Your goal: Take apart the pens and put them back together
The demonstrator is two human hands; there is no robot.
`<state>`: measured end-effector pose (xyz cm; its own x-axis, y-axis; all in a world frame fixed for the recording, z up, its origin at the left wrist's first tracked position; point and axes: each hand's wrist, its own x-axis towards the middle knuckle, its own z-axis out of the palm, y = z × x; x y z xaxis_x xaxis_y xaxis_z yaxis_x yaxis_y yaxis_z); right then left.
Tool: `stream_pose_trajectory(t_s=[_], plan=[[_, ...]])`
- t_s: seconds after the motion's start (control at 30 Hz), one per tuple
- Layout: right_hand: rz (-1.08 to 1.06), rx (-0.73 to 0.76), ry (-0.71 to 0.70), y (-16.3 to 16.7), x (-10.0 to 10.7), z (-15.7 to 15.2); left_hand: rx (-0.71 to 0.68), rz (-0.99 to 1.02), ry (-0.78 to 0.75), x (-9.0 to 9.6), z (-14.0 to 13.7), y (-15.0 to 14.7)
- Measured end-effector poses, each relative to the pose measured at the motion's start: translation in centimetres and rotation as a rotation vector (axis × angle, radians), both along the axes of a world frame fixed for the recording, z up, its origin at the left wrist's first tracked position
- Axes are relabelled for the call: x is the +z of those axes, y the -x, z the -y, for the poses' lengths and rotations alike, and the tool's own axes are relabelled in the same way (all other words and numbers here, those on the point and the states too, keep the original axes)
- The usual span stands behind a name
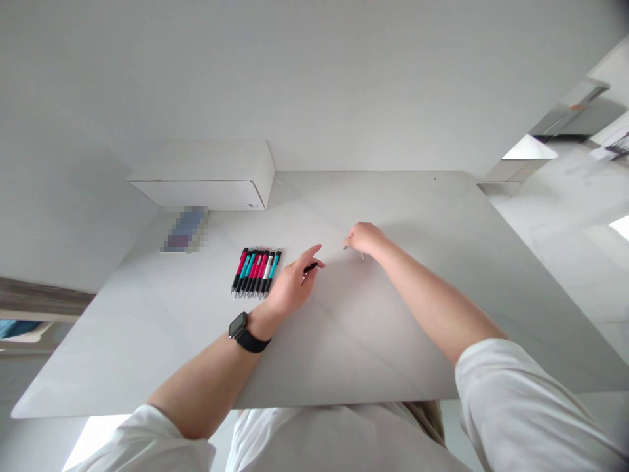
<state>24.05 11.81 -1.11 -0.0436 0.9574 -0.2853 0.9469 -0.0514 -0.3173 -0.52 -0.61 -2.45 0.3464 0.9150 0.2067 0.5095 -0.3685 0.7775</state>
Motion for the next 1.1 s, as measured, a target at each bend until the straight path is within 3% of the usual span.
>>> stream_pose_trajectory(t_s=[0.13, 0.27, 0.4, 0.5, 0.63, 0.9, 1.1], plan=[[-0.096, 0.021, -0.143, -0.6, 1.1, 2.0, 0.042, 0.046, 0.029, -0.1, 0.0, 0.0], [-0.263, 0.104, -0.226, -0.5, 2.3, 6.4, 0.100, 0.112, 0.024, -0.6, 0.0, -0.1], [-0.557, 0.215, -0.038, 0.8, 1.9, 11.0, 0.016, 0.042, 0.018, -0.6, 0.3, -0.4], [-0.663, 0.214, 0.041, 1.7, 0.6, 12.8, -0.067, -0.017, -0.038, -0.2, 0.8, -0.6], [-0.654, 0.209, 0.094, 1.8, -0.5, 12.8, -0.087, -0.033, -0.104, 0.2, 1.0, -0.7], [-0.700, 0.175, 0.024, 0.8, -0.7, 12.2, -0.046, -0.115, -0.157, 1.0, 0.3, 0.1], [-0.761, 0.152, 0.110, 0.9, -1.6, 12.4, -0.064, -0.152, -0.167, 1.2, 0.3, 0.2]])
